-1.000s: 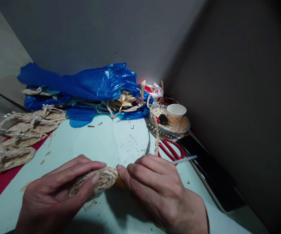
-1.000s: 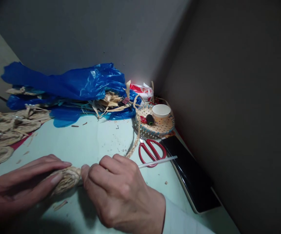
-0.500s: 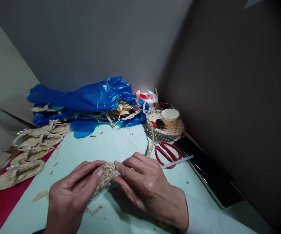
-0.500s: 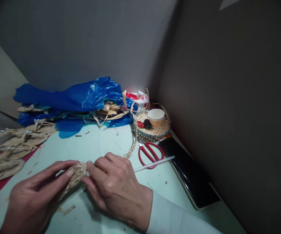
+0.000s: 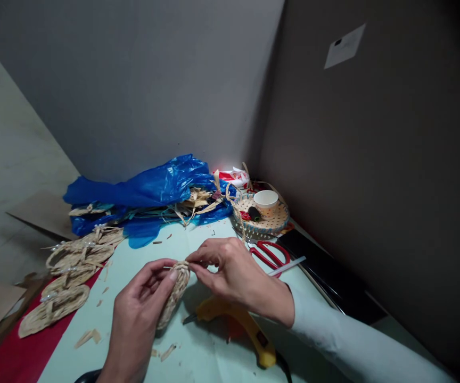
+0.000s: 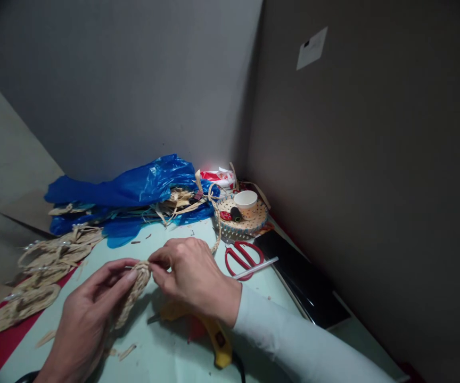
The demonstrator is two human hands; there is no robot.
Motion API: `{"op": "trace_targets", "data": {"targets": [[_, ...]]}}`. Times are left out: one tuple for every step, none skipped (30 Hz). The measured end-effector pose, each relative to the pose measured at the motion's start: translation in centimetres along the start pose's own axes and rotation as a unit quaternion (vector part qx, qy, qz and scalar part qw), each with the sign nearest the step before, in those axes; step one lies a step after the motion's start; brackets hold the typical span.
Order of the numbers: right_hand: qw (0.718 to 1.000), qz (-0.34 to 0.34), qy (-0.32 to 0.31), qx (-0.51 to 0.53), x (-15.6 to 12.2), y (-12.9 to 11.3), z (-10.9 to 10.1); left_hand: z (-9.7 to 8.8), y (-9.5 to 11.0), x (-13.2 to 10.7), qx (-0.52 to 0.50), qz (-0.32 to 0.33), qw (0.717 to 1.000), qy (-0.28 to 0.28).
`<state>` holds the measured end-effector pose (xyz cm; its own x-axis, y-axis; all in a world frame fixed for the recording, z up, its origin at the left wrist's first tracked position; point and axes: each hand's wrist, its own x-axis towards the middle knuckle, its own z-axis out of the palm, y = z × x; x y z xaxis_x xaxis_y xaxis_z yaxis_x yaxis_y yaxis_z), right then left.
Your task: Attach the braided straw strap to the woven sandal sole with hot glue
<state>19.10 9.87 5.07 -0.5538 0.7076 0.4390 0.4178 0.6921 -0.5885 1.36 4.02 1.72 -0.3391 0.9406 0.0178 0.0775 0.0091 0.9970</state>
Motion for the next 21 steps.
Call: {"op": "trace_targets", "data": {"targets": [[1.000,-0.002,-0.007,-0.002,0.2,0.0,-0.4,0.1,0.3,0.1,0.004,0.003,1.000,0.001],[1.000,-0.004,-0.012,-0.004,0.4,0.0,-0.7,0.2,0.6,0.2,0.008,0.008,1.000,0.002],[1.000,-0.007,-0.016,-0.006,0.5,0.0,-0.9,0.3,0.8,0.3,0.011,0.012,1.000,0.001],[1.000,-0.010,-0.021,-0.008,0.5,0.0,-1.0,0.4,0.9,0.4,0.014,0.015,1.000,0.000],[1.000,-0.014,-0.025,-0.012,0.6,0.1,-1.1,0.5,1.0,0.5,0.017,0.018,1.000,-0.003],[0.999,-0.019,-0.030,-0.017,0.6,0.2,-1.2,0.5,1.1,0.6,0.022,0.021,0.999,-0.011],[0.999,-0.025,-0.034,-0.024,0.6,0.3,-1.2,0.6,1.2,0.8,0.028,0.022,0.999,-0.020],[0.998,-0.030,-0.039,-0.033,0.5,0.4,-1.3,0.6,1.3,0.9,0.034,0.025,0.999,-0.031],[0.997,-0.036,-0.043,-0.043,0.5,0.5,-1.3,0.6,1.4,1.1,0.042,0.028,0.998,-0.041],[0.997,-0.041,-0.049,-0.053,0.5,0.6,-1.3,0.7,1.6,1.3,0.051,0.031,0.997,-0.052],[0.995,-0.047,-0.058,-0.062,0.5,0.7,-1.4,0.7,1.8,1.4,0.061,0.034,0.996,-0.062],[0.994,-0.053,-0.068,-0.070,0.6,0.8,-1.5,0.8,2.0,1.5,0.072,0.037,0.994,-0.072],[0.992,-0.059,-0.078,-0.079,0.6,0.9,-1.6,0.8,2.2,1.7,0.083,0.040,0.993,-0.079],[0.990,-0.065,-0.089,-0.086,0.6,1.0,-1.7,0.8,2.4,1.7,0.094,0.042,0.991,-0.085],[0.988,-0.070,-0.097,-0.093,0.7,1.1,-1.8,0.9,2.5,1.8,0.103,0.045,0.990,-0.090],[0.987,-0.076,-0.104,-0.100,0.8,1.2,-1.9,0.9,2.5,1.8,0.111,0.048,0.988,-0.093],[0.985,-0.083,-0.110,-0.104,0.8,1.2,-1.9,0.9,2.5,1.8,0.118,0.050,0.987,-0.095],[0.984,-0.090,-0.115,-0.106,0.9,1.4,-2.0,0.8,2.4,1.8,0.124,0.053,0.986,-0.095],[0.982,-0.098,-0.119,-0.105,1.0,1.5,-1.9,0.7,2.3,1.7,0.128,0.056,0.986,-0.095],[0.982,-0.105,-0.121,-0.103,1.0,1.7,-1.8,0.6,2.1,1.7,0.131,0.058,0.985,-0.094],[0.981,-0.110,-0.121,-0.101,1.1,1.9,-1.6,0.5,1.9,1.7,0.132,0.059,0.985,-0.093]]}}
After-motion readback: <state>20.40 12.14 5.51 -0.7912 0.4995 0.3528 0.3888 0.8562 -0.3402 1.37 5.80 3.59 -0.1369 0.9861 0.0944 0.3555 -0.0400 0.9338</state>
